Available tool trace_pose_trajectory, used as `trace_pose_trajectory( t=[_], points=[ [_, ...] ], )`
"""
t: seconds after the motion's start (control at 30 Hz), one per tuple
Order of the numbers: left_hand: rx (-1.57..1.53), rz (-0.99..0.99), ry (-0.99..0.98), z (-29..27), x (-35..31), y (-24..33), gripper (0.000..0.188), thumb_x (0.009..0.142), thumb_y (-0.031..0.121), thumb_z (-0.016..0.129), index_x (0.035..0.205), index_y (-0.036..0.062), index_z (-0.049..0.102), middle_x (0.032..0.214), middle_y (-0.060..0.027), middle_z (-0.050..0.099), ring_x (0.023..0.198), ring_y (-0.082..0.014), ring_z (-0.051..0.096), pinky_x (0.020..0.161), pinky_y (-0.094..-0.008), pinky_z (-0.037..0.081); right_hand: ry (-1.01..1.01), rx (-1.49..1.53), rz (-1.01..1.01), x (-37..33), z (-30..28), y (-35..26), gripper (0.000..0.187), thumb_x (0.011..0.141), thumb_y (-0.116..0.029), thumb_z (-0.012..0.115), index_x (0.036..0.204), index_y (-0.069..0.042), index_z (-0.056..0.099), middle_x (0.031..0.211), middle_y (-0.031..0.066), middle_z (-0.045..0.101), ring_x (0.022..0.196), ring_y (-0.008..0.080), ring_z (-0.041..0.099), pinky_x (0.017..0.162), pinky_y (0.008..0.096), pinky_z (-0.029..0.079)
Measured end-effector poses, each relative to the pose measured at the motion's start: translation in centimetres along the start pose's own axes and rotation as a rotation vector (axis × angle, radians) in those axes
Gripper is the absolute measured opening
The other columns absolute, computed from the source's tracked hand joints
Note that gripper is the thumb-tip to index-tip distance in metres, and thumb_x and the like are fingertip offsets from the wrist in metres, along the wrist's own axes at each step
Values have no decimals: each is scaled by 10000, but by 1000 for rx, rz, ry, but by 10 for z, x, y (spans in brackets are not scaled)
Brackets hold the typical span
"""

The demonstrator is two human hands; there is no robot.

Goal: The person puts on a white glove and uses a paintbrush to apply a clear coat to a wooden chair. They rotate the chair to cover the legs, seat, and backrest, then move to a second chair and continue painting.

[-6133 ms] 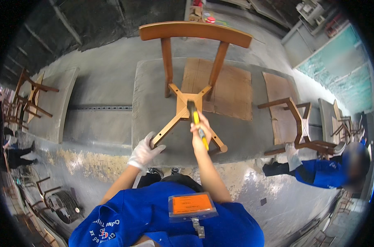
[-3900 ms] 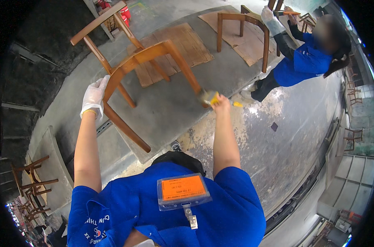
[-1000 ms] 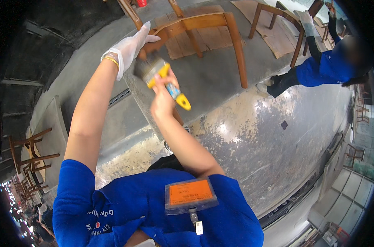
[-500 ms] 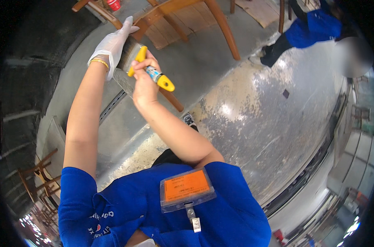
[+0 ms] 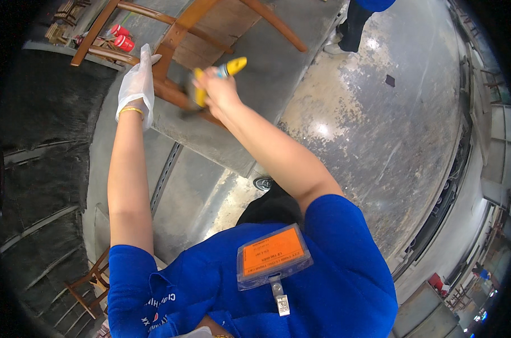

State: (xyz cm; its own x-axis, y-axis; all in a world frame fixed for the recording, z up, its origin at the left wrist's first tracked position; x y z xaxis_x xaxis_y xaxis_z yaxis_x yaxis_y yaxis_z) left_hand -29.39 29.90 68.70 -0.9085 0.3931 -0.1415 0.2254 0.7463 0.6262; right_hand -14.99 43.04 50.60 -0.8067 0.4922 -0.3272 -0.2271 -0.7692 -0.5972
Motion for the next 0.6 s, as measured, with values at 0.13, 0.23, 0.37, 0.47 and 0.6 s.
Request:
trace_pose_trajectory(
  t=[0.13,0.23,0.37,0.47,0.6],
  points=[
    [58,16,-9,2,4,5,798,1052,741,242,1398,206,723,1545,-166,583,1464,-349,503,1224,-416,331,-353,209,52,10,44,-25,269,872,34,749,986,-130,569,969,36,617,939,225,612,683,402,470],
    [76,44,-30,4,8,8,811,1052,738,218,1400,204,719,1530,-180,591,1462,-352,504,1225,-419,331,-3,155,240,-30,-76,2,258,867,-3,734,1043,-137,600,1044,38,620,1055,255,645,922,508,565],
    [59,28,-38,8,6,12,810,1046,741,217,1429,210,694,1542,-187,569,1468,-369,484,1234,-421,320,688,-461,276,-75,-213,1,161,893,86,671,981,-46,639,998,105,691,925,269,691,833,435,595],
    [69,13,-65,15,1,17,805,1046,742,227,1463,210,664,1566,-176,547,1486,-365,464,1239,-418,313,440,-94,146,-29,-140,4,121,897,89,673,921,-24,637,890,105,676,854,255,686,761,404,578],
    [110,-56,-99,18,-4,22,813,1038,739,261,1555,176,538,1600,-197,503,1513,-374,430,1243,-421,307,-227,24,185,24,30,-36,227,958,5,715,943,-134,536,1088,74,656,1033,257,683,865,468,580]
  ],
)
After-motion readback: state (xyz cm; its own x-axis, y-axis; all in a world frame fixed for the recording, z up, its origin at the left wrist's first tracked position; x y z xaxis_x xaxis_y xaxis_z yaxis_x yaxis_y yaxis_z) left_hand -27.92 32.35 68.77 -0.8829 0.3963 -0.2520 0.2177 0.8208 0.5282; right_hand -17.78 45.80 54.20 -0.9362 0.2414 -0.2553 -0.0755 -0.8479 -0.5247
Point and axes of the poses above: each hand's wrist, its own x-axis towards the middle knuckle, its own z-axis out of the palm, y = z × x, the point moved 9 cm from there along x, towards the middle knuckle
